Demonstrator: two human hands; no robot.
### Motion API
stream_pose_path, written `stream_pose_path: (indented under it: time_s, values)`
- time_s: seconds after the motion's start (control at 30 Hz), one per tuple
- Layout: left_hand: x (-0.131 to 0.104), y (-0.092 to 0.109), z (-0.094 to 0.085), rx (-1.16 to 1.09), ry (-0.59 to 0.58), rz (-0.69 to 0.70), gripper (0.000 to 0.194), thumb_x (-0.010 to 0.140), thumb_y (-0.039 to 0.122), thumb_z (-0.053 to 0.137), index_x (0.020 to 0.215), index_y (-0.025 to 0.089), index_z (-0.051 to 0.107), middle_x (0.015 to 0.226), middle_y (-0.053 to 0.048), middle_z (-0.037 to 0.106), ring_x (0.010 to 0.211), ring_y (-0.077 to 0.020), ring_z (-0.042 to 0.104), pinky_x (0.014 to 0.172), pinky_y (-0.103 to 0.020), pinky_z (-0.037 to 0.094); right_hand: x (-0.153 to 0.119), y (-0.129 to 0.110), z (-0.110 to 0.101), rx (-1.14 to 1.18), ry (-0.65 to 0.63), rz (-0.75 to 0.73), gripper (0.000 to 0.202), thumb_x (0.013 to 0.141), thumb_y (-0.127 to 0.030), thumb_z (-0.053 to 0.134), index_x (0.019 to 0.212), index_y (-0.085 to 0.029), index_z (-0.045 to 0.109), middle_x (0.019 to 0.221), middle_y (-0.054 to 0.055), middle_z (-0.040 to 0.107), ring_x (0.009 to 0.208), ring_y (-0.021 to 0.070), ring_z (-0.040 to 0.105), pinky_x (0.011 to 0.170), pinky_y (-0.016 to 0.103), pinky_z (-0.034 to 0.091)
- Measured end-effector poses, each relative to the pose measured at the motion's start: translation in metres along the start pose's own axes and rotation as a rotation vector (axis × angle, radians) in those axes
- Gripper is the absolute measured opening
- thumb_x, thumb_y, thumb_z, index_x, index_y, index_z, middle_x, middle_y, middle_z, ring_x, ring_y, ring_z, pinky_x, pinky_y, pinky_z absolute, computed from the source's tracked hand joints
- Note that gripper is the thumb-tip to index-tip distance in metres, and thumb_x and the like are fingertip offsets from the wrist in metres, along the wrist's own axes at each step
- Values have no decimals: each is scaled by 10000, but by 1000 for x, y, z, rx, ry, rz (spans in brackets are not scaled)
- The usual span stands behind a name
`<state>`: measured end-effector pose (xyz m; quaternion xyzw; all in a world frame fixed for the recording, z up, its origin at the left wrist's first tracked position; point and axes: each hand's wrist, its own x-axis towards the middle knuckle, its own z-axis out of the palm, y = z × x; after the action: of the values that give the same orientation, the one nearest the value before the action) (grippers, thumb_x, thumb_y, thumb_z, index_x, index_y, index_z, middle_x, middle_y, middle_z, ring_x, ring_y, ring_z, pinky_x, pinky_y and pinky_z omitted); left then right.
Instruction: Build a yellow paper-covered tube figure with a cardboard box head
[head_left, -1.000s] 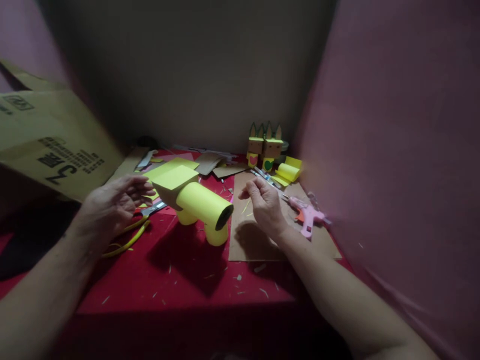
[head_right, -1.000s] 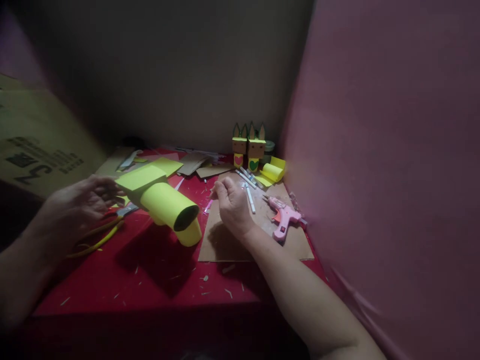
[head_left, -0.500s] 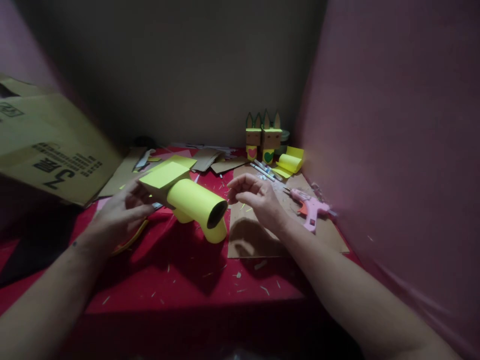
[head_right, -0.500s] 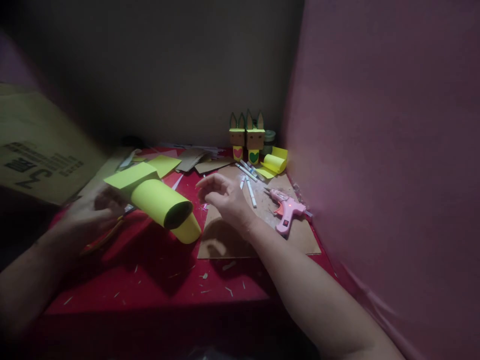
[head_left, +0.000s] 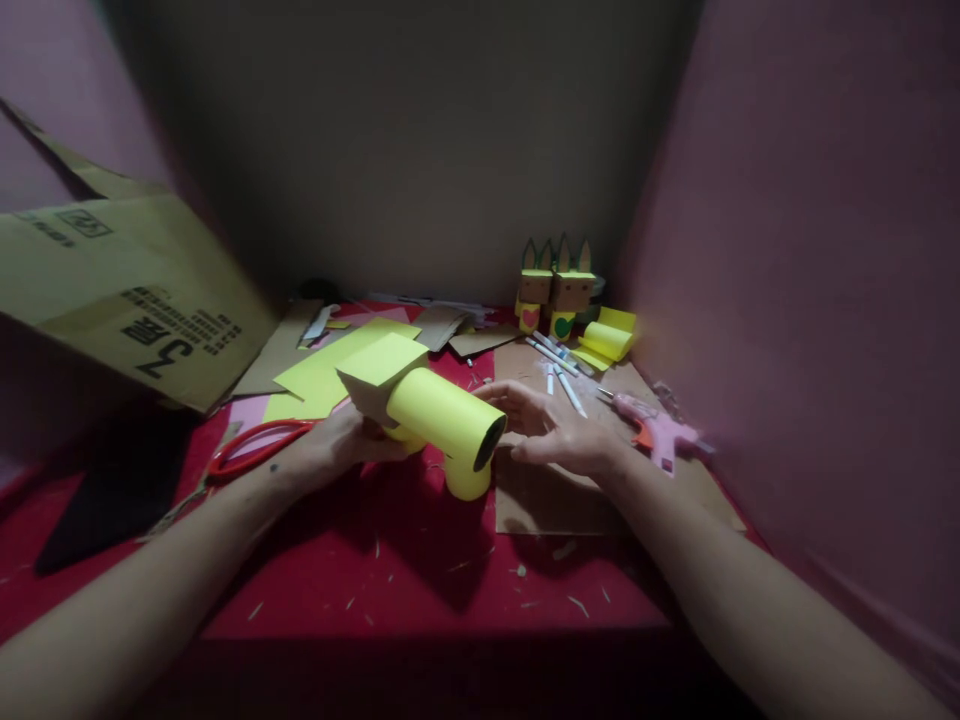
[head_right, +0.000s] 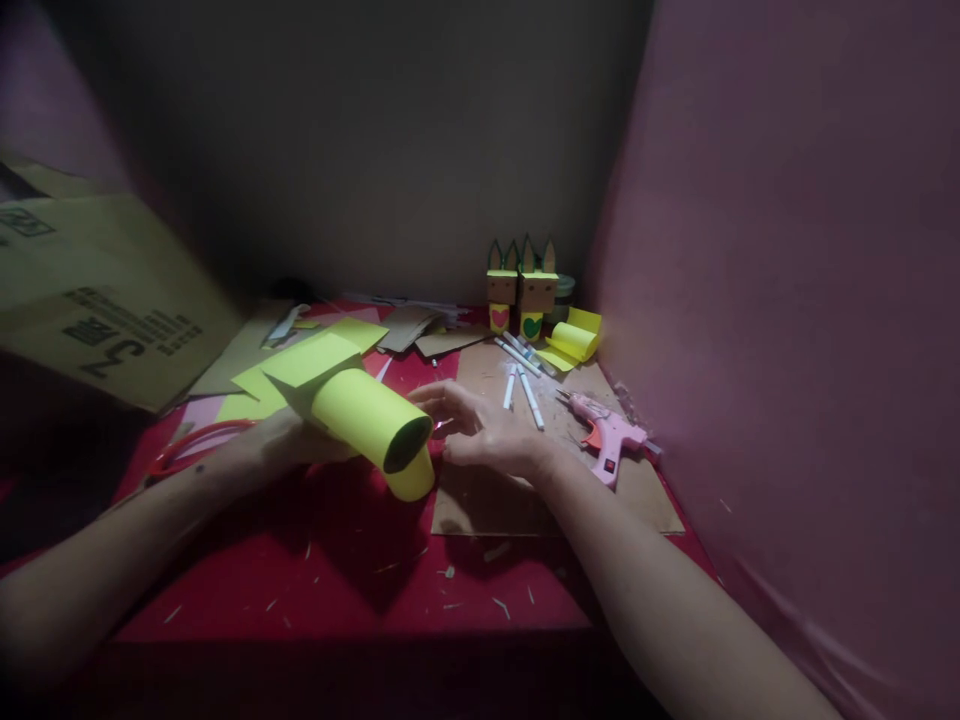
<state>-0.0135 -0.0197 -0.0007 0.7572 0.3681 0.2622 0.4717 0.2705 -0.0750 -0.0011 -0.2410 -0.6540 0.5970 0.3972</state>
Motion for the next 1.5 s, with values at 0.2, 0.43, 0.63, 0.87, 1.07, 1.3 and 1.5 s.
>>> stream_pose_path:
  time_s: [0.2, 0.43, 0.63, 0.87, 1.07, 1.3, 1.5]
  values:
    - [7, -25, 2, -35, 15, -4, 382, 631, 319, 831, 945, 164, 678, 887, -66, 722, 824, -264, 648, 738, -373, 544, -1, 1, 8, 30, 12, 75, 578, 630, -118, 672, 1187, -231, 566, 1208, 61, 638, 1102, 235, 611, 994, 398, 457]
    - [5, -16, 3, 99, 10, 50, 328, 688, 330, 795, 950, 170, 679, 869, -49, 727, 833, -255, 642, 765, -370, 533, -2, 4, 15, -144, -10, 141, 795, 627, -192, 820, 1351, -235, 492, 1266, 67, 629, 1182, 257, 587, 1019, 409, 470]
    - [3, -12, 7, 161, 51, 30, 351, 680, 327, 778, 971, 162, 672, 921, -57, 725, 862, -261, 628, 786, -375, 516, 1, 6, 34, -309, 57, 228, 634, 649, -249, 828, 1234, -202, 589, 1172, 72, 680, 1066, 253, 630, 934, 391, 524]
    - [3, -12, 8, 205, 76, 71, 372, 672, 347, 771, 978, 161, 672, 965, -57, 705, 911, -274, 614, 811, -378, 493, 1, 5, 46, -402, 188, 274, 429, 676, -226, 773, 1086, -203, 648, 1006, 43, 728, 887, 211, 677, 773, 315, 564]
    - [6, -20, 9, 187, 110, 195, 382, 665, 318, 772, 1007, 175, 680, 954, -56, 712, 1061, -317, 579, 890, -398, 463, 1, 1, 49, -495, 198, 244, 436, 680, -301, 766, 1085, -215, 629, 1012, 67, 725, 881, 229, 678, 746, 325, 576]
    - [6, -21, 9, 115, 83, 222, 418, 653, 292, 793, 1039, 180, 679, 961, -59, 721, 1004, -303, 591, 854, -380, 452, 1, 3, 49, -484, 207, 272, 419, 675, -336, 781, 1054, -234, 634, 972, 66, 714, 835, 235, 665, 708, 346, 577]
    - [1, -8, 11, 38, 52, 120, 413, 674, 274, 785, 1055, 158, 676, 925, -57, 709, 931, -281, 592, 784, -352, 446, 0, 4, 46, -482, 167, 279, 418, 697, -330, 775, 1074, -223, 632, 978, 63, 711, 829, 227, 664, 705, 338, 569]
